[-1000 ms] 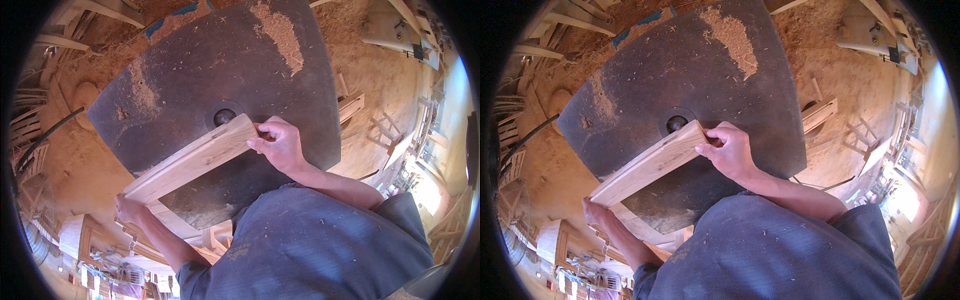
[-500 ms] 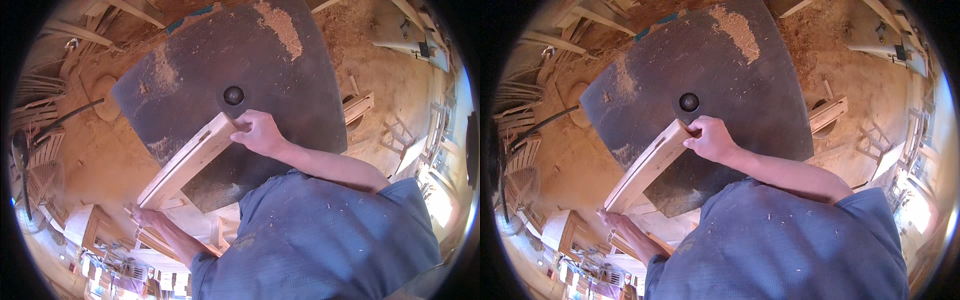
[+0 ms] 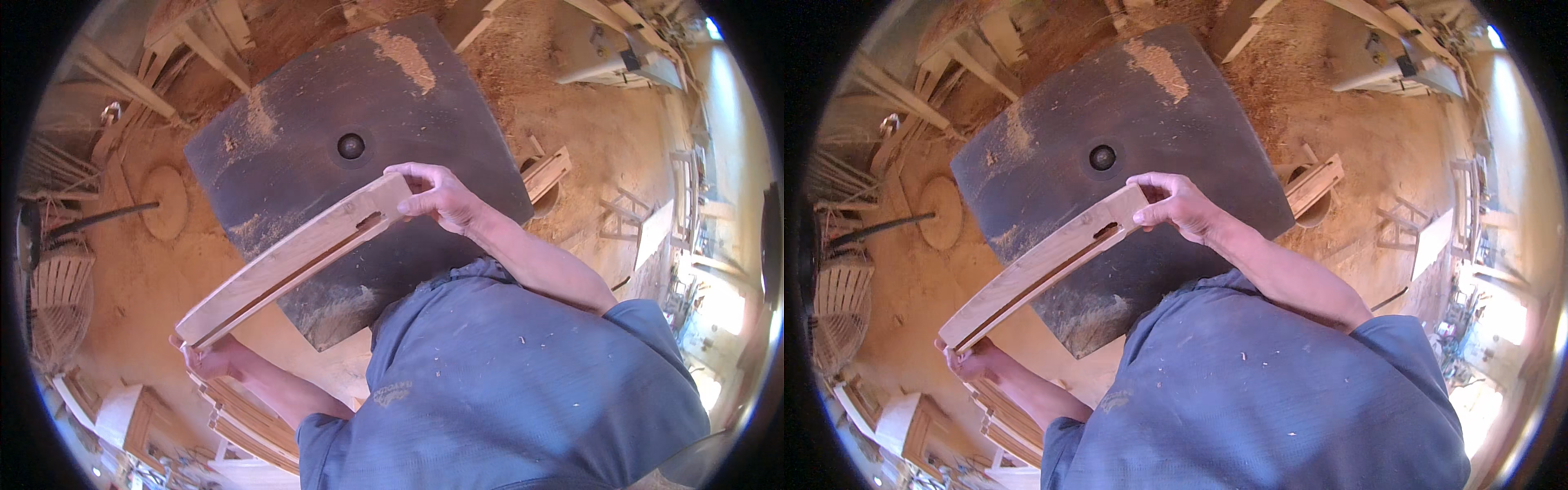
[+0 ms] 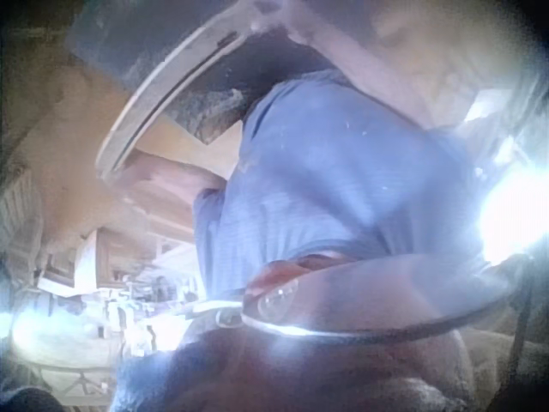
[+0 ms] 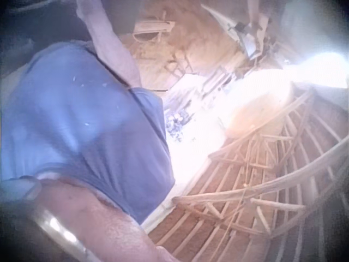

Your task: The person picks up a wooden board from a stack, passes its edge through a routing machine on a table, and then returns it to the stack.

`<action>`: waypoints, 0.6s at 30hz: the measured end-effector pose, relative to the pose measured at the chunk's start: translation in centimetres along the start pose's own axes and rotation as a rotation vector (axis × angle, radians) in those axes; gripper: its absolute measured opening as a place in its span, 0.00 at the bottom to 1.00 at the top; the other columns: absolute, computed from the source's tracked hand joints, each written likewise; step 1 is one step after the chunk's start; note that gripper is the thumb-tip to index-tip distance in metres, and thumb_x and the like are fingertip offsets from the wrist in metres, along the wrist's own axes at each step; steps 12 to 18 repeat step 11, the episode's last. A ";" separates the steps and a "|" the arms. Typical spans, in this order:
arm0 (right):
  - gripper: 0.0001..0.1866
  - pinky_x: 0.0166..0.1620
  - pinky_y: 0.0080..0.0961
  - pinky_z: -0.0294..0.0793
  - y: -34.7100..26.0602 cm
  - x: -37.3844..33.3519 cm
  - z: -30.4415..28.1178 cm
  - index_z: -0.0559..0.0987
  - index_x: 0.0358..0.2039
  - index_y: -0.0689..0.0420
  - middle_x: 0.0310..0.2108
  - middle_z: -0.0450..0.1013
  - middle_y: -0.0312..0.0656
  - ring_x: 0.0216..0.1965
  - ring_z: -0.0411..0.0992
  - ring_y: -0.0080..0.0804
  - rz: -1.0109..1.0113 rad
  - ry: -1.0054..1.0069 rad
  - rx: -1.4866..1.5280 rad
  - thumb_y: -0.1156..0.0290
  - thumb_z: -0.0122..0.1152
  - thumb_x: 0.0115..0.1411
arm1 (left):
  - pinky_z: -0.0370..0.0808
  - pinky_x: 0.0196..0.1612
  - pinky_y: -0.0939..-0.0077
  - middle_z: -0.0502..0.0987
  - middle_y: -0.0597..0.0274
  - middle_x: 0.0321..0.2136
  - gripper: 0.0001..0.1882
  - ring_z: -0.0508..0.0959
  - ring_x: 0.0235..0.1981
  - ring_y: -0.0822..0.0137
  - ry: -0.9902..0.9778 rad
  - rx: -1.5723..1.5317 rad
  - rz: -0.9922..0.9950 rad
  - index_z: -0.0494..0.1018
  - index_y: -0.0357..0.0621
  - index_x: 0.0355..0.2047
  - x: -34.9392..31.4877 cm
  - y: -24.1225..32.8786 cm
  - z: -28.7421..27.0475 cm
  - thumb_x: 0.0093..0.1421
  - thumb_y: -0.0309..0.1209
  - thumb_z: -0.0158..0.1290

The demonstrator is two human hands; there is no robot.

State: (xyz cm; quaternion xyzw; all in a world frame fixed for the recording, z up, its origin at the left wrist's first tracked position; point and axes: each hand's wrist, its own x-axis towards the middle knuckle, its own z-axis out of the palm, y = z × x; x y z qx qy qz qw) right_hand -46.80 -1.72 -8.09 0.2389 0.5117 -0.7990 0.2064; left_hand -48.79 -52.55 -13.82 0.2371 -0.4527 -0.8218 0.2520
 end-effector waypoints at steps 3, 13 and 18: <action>0.39 0.60 0.29 0.75 -0.7 -3.2 1.0 0.73 0.60 0.60 0.49 0.76 0.38 0.53 0.74 0.28 -0.210 0.068 -0.179 0.85 0.73 0.44 | 0.70 0.66 0.42 0.70 0.45 0.64 0.45 0.72 0.64 0.42 0.101 -0.087 -0.034 0.67 0.38 0.67 -1.6 -0.3 7.5 0.55 0.52 0.61; 0.39 0.69 0.33 0.66 3.3 -6.4 2.5 0.66 0.61 0.50 0.61 0.68 0.44 0.63 0.70 0.35 -0.780 0.288 -0.723 0.87 0.68 0.49 | 0.67 0.71 0.41 0.72 0.41 0.65 0.46 0.71 0.67 0.38 -0.392 -0.029 -0.248 0.51 0.56 0.78 -9.9 -5.2 17.1 0.68 0.62 0.52; 0.39 0.69 0.33 0.66 3.3 -6.4 2.5 0.66 0.61 0.50 0.61 0.68 0.44 0.63 0.70 0.35 -0.780 0.288 -0.723 0.87 0.68 0.49 | 0.67 0.71 0.41 0.72 0.41 0.65 0.46 0.71 0.67 0.38 -0.392 -0.029 -0.248 0.51 0.56 0.78 -9.9 -5.2 17.1 0.68 0.62 0.52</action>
